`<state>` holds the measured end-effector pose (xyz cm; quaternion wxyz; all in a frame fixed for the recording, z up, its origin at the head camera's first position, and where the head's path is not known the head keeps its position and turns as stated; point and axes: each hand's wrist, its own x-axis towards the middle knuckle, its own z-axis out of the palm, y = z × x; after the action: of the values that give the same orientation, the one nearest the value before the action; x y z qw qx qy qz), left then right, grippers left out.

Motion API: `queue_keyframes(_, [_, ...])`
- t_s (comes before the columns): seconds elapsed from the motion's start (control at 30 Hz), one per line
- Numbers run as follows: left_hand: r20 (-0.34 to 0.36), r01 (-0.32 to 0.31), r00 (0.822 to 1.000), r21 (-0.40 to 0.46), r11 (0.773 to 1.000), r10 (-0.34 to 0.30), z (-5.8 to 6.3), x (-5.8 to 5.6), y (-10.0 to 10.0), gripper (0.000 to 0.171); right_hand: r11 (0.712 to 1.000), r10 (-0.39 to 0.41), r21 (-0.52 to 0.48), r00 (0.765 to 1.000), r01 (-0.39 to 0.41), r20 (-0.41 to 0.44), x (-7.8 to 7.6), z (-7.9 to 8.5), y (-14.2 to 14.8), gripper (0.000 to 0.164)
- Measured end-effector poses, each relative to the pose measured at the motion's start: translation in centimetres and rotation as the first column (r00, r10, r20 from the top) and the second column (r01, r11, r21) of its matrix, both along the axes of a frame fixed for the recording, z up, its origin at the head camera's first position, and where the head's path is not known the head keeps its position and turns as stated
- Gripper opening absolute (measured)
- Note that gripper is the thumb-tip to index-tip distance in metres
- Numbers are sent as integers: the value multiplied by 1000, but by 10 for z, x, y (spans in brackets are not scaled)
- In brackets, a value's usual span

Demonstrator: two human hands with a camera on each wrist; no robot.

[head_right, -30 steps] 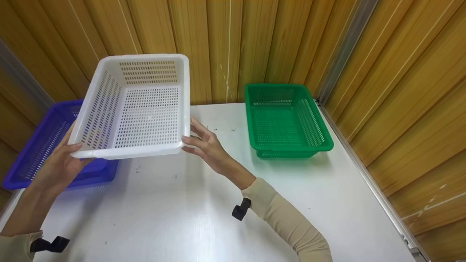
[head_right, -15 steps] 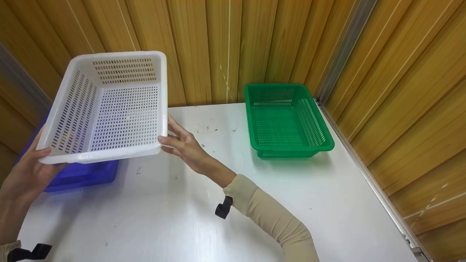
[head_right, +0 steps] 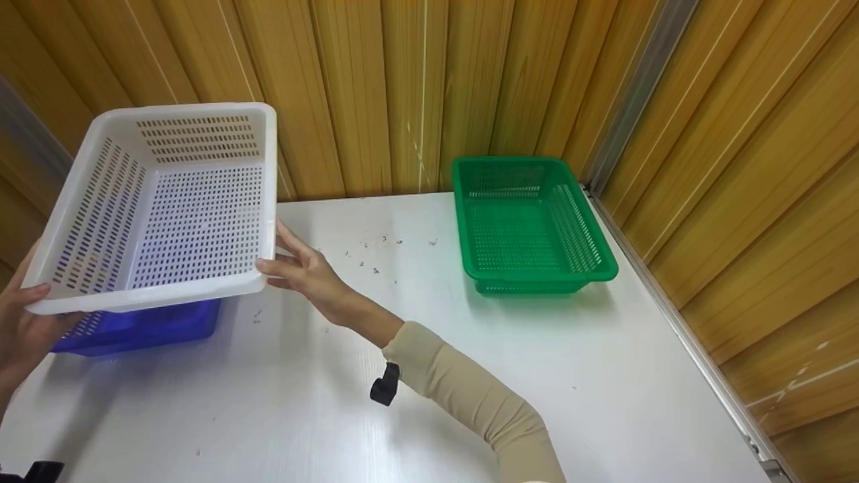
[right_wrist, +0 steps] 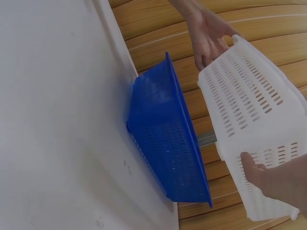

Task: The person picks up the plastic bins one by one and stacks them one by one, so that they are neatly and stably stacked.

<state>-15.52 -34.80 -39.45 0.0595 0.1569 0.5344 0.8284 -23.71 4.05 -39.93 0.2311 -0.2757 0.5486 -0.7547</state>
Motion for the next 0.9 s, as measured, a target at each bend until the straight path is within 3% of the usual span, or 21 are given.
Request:
queue_keyframes(0.33, [-27,-12,1000,-41,999,11,-10,-8,-39,71,999,25,-38,999,-23,36,-3,-1,-29,80])
queue_keyframes(0.57, [32,-29,999,-56,998,31,-20,-6,-64,71,998,36,-51,995,-32,90,-1,-8,-52,80])
queue_keyframes(0.63, [33,-19,999,-35,999,20,-23,-5,-69,71,998,36,-53,994,-30,105,0,-10,-57,79])
queue_keyframes(0.83, [31,12,999,175,985,-17,-34,-5,-82,71,997,26,-71,989,-16,146,2,-12,-70,77])
queue_keyframes(0.9, [24,9,1000,154,988,-13,-38,-5,-87,70,998,23,-68,987,-13,159,4,-13,-74,77])
